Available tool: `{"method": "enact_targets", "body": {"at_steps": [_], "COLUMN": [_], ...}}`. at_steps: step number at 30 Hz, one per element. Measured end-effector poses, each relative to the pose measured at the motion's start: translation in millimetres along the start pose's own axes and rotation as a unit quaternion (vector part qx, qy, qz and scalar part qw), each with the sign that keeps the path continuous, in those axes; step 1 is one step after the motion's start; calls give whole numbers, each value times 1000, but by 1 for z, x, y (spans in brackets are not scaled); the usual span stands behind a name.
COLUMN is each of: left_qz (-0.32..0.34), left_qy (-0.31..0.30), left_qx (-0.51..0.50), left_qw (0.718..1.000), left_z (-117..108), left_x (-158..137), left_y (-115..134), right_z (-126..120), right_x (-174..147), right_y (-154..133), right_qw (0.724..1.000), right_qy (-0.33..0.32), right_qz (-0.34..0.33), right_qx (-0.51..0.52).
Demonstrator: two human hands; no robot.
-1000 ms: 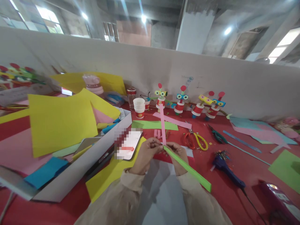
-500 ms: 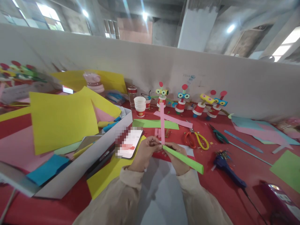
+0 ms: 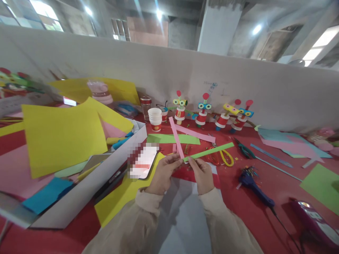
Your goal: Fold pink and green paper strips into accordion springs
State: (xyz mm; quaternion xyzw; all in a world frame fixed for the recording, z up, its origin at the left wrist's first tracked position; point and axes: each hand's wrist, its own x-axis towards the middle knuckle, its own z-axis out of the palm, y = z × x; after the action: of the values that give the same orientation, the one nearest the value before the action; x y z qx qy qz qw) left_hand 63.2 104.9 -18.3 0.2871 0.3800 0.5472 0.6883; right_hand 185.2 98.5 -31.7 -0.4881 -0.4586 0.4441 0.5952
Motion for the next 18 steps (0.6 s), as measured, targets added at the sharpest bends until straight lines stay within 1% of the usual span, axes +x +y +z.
{"method": "enact_targets", "body": {"at_steps": [2, 4, 9, 14, 18], "left_qz": [-26, -42, -56, -49, -32], "left_qy": [-9, -6, -1, -15, -11], "left_qx": [-4, -14, -36, -57, -34], "left_qw": [1000, 999, 998, 997, 999], "left_z": [0, -1, -3, -4, -2], "left_x": [-1, -1, 2, 3, 1], "left_y": [2, 2, -1, -4, -3], "right_z": [-1, -1, 1, 3, 4], "right_x": [1, 2, 1, 0, -3], "right_y": [2, 3, 2, 0, -2], "right_qw": [1000, 999, 996, 997, 997], "right_qy": [-5, -10, -10, 3, 1], "right_qz": [8, 20, 47, 30, 6], "right_qx": [9, 25, 77, 73, 74]}}
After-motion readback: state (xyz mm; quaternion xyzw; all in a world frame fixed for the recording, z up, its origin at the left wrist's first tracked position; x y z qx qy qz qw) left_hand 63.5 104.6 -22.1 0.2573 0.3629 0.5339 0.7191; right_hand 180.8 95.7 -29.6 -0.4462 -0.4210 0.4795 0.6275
